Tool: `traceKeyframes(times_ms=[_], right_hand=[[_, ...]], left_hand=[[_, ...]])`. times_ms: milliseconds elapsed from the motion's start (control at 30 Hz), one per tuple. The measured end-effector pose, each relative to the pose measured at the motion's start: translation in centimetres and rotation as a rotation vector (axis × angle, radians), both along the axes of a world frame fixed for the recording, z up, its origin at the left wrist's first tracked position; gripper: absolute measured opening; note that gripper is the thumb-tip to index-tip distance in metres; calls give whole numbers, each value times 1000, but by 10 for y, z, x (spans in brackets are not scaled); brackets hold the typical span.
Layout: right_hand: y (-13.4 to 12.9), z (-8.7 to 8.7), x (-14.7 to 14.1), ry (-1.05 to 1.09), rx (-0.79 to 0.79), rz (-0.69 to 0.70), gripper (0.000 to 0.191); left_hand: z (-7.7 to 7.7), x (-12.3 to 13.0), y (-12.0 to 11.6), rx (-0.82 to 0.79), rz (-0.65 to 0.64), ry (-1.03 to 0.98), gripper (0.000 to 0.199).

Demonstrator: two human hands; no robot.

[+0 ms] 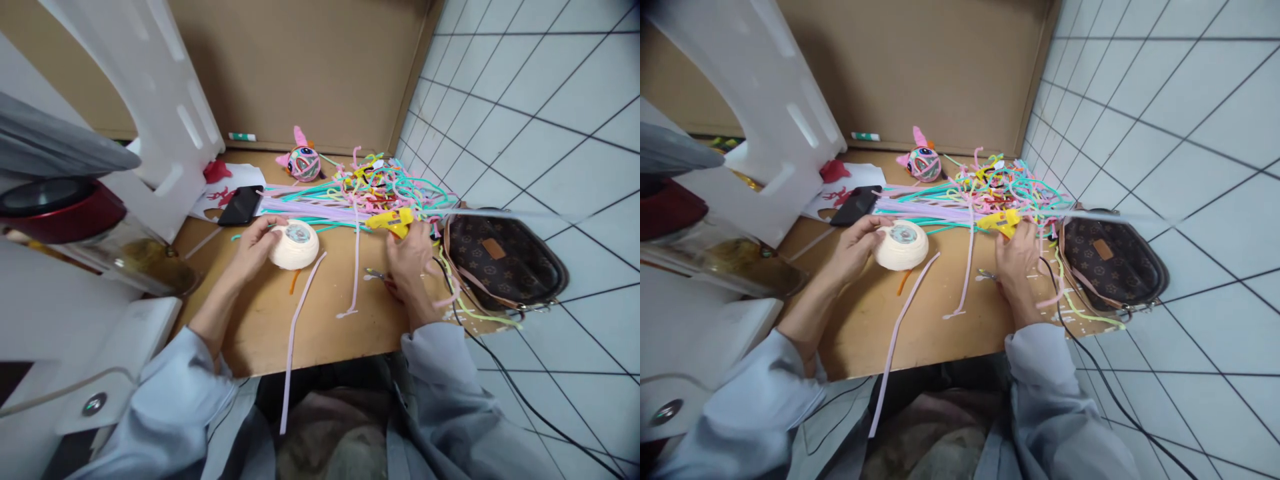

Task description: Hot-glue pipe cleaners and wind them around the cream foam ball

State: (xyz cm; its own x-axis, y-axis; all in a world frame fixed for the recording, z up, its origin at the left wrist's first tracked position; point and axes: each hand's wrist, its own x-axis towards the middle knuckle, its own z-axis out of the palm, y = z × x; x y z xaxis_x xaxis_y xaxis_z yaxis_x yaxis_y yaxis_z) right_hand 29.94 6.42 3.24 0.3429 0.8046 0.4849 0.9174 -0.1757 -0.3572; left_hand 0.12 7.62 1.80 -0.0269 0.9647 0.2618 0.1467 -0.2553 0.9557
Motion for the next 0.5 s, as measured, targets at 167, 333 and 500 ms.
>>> traceKeyframes(times_ms=[167, 333, 500], right_hand=[[4, 1, 4, 129, -123, -160, 49], [1, 18, -5, 126, -6, -95, 46], [3, 43, -31, 107, 82, 103, 58]], left_hand=[[0, 0, 0, -6, -10, -14, 30], [-1, -1, 0, 7, -13, -7, 30], [-2, 0, -1, 20, -39, 4, 31]])
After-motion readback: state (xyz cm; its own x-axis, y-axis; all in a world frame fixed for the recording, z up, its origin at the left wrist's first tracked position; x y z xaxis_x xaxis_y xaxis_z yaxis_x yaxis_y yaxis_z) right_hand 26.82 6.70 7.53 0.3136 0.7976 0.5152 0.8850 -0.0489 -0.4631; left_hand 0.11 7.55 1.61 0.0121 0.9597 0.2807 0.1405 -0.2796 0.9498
